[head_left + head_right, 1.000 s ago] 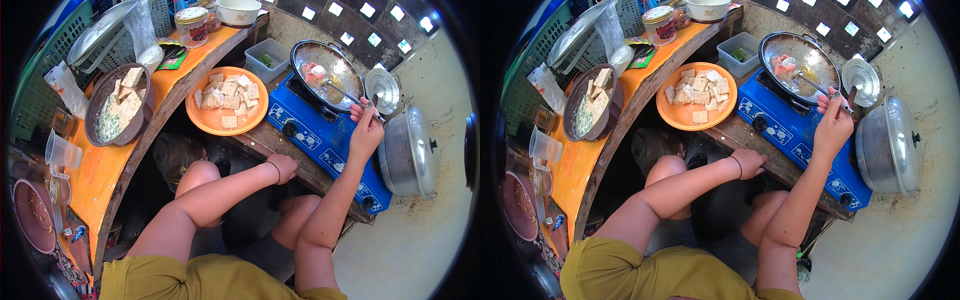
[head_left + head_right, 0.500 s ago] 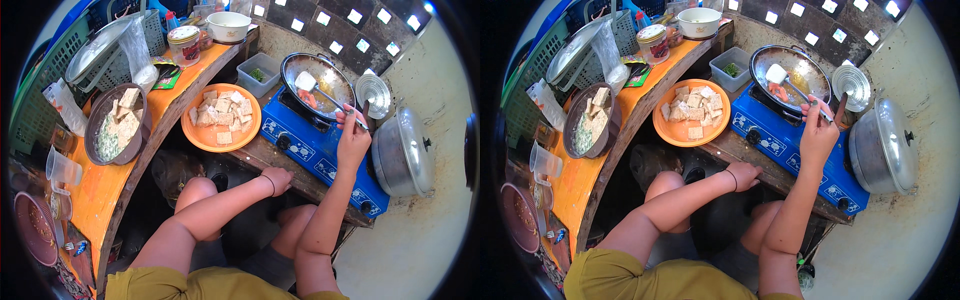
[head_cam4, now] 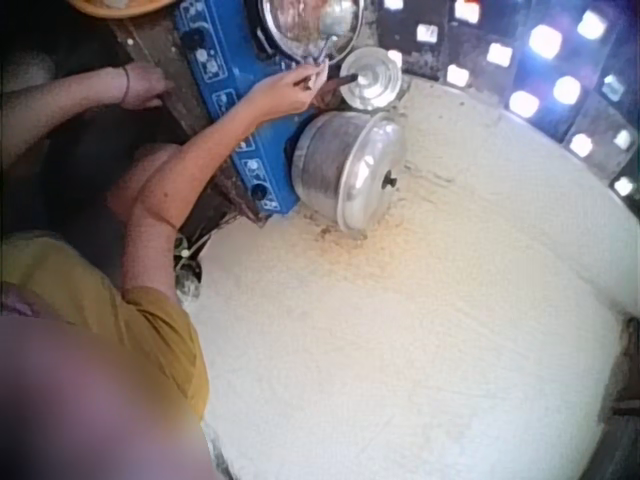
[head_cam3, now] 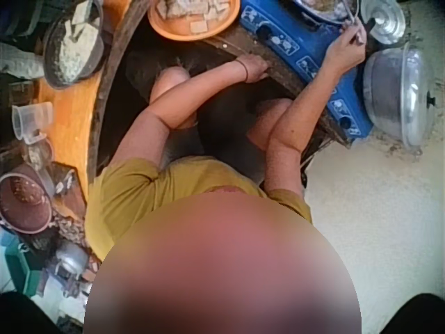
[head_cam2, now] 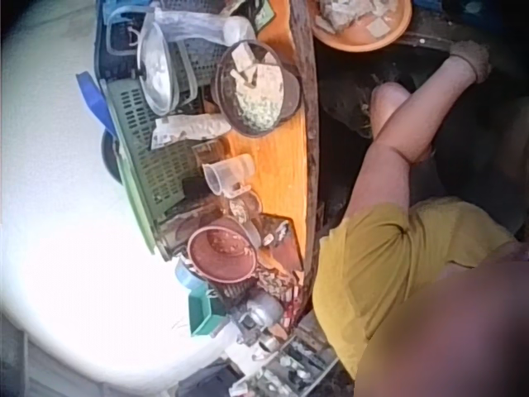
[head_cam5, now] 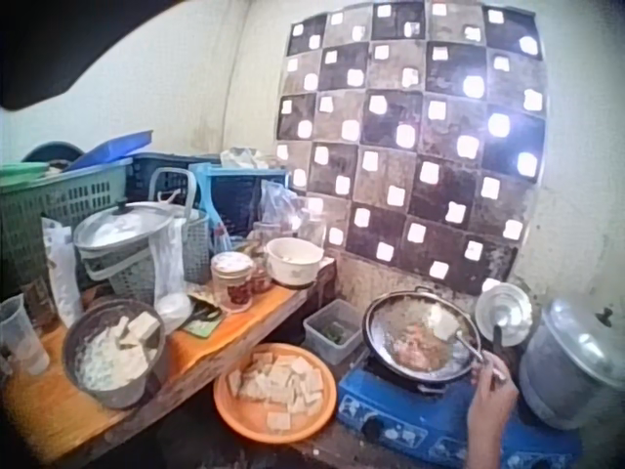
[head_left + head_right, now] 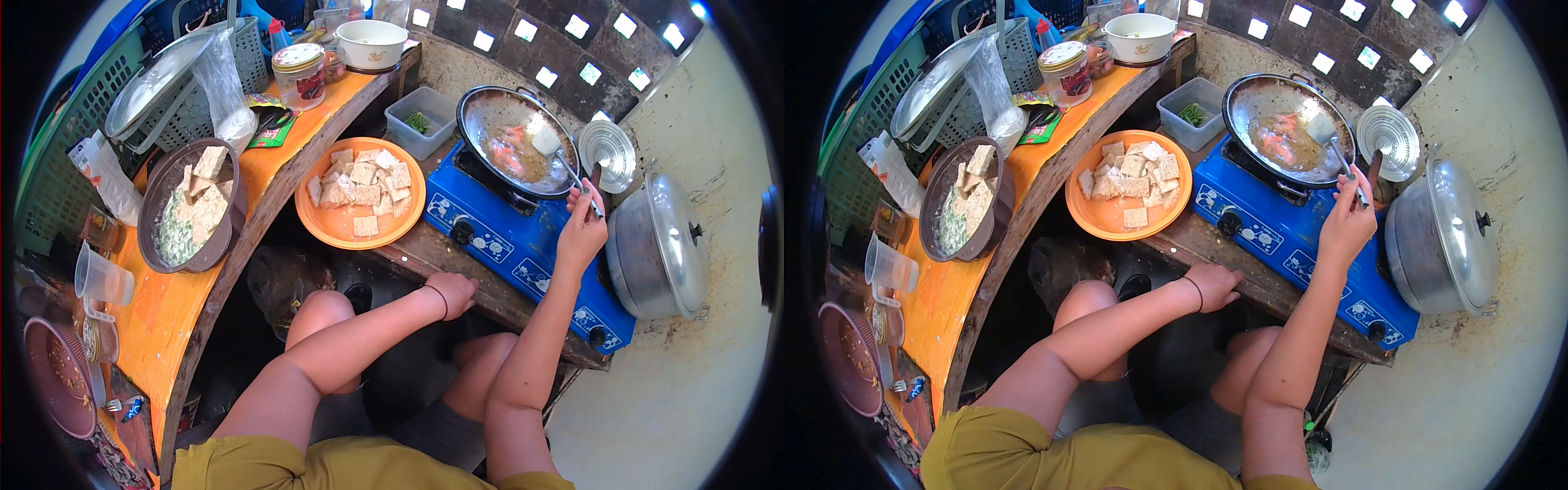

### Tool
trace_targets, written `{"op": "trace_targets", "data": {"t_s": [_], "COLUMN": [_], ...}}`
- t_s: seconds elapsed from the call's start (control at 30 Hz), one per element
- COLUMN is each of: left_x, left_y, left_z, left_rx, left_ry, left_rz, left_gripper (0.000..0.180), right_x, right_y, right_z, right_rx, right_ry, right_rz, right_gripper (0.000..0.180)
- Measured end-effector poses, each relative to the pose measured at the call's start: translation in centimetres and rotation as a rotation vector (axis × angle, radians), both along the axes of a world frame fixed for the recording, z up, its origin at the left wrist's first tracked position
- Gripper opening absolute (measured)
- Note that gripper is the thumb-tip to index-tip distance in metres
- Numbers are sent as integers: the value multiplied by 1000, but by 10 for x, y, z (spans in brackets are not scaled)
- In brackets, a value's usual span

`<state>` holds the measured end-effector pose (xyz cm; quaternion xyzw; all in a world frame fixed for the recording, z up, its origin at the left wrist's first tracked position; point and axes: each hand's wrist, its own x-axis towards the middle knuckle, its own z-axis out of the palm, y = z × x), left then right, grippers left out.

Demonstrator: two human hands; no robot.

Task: The recorder prepares tofu slices by placing them in a bowl and then frying them in a pan on a portable stove.

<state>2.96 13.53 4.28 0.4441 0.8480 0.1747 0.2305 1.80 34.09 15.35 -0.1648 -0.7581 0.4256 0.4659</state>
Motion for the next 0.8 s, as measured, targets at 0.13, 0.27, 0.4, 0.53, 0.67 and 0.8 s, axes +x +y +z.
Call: {"op": "trace_targets", "data": {"t_s": [0.13, 0.27, 0.4, 0.53, 0.67, 0.8], "left_x": [1, 2, 1, 2, 2, 2], "left_y": [1, 1, 1, 2, 3, 3], "left_z": [-1, 1, -1, -1, 1, -2], "left_rx": [1, -1, -6, -18, -22, 2], "left_ry": [0, 4, 7, 7, 8, 13], "left_rz": [-6, -8, -4, -12, -16, -13], "left_gripper": [35, 35, 35, 36, 36, 36], "right_x": [-4, -7, -3, 5, 15, 23], "right_y": [8, 6, -4, -14, -22, -30], "right_z": [-10, -11, -2, 12, 26, 40], "right_rx": [-8, -90, -95, -105, -51, -44], "right_ry": [-26, -26, -25, -20, -7, 54], "right_rz": [-23, 33, 66, 105, 133, 173], "right_gripper": [32, 35, 36, 36, 35, 32]}}
